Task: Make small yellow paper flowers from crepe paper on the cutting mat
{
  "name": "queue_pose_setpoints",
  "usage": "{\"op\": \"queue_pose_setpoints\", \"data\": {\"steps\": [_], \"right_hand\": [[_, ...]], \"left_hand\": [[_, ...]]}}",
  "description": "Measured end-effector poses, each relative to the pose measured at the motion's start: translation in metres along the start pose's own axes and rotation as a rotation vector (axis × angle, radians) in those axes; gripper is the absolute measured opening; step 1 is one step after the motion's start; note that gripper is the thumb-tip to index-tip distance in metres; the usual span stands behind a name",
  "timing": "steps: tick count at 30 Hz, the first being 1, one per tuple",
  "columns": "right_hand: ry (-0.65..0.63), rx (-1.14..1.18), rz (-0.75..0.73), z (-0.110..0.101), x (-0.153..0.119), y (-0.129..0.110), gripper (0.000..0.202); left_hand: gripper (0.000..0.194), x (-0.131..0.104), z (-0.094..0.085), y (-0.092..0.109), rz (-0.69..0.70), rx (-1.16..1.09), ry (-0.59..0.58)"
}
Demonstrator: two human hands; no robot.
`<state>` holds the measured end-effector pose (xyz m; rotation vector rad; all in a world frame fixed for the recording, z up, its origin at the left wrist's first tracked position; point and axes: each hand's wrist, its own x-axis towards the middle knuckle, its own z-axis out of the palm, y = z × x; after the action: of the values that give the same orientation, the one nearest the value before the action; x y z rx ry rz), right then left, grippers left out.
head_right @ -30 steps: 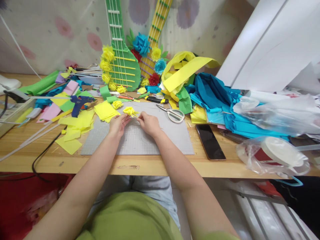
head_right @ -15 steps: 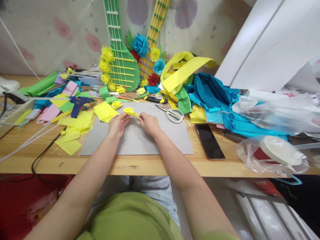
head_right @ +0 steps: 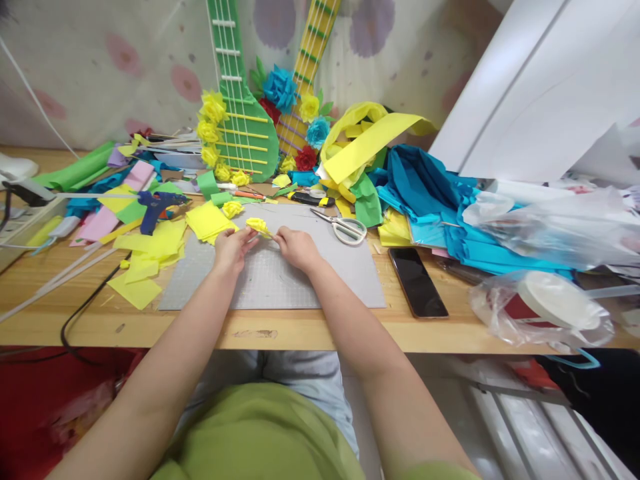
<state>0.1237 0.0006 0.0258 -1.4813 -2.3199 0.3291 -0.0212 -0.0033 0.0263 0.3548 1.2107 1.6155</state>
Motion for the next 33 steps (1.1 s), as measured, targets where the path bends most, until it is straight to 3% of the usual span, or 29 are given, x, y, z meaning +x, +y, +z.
{"op": "queue_pose_setpoints", "data": {"steps": [12,23,33], "right_hand": [[-0.044,-0.047,-0.065,0.0034,-0.0004,-0.0014,0.03],[0.021,-0.147,0.037,0.0059,0.0011,-0.0056,0.03],[0.05,-0.109,0.016,0.0079,0.0005,-0.008,0.028]], "left_hand": [[0.036,-0.0004,-0.0005,-0.0009,0.086,0.033,0.037],[0.038,-0.0016,0.0007,-0.0011,-0.001,-0.063,-0.012],[0.04,-0.0036,-0.0014,-0.0055,-0.015,0.003,-0.07]]}}
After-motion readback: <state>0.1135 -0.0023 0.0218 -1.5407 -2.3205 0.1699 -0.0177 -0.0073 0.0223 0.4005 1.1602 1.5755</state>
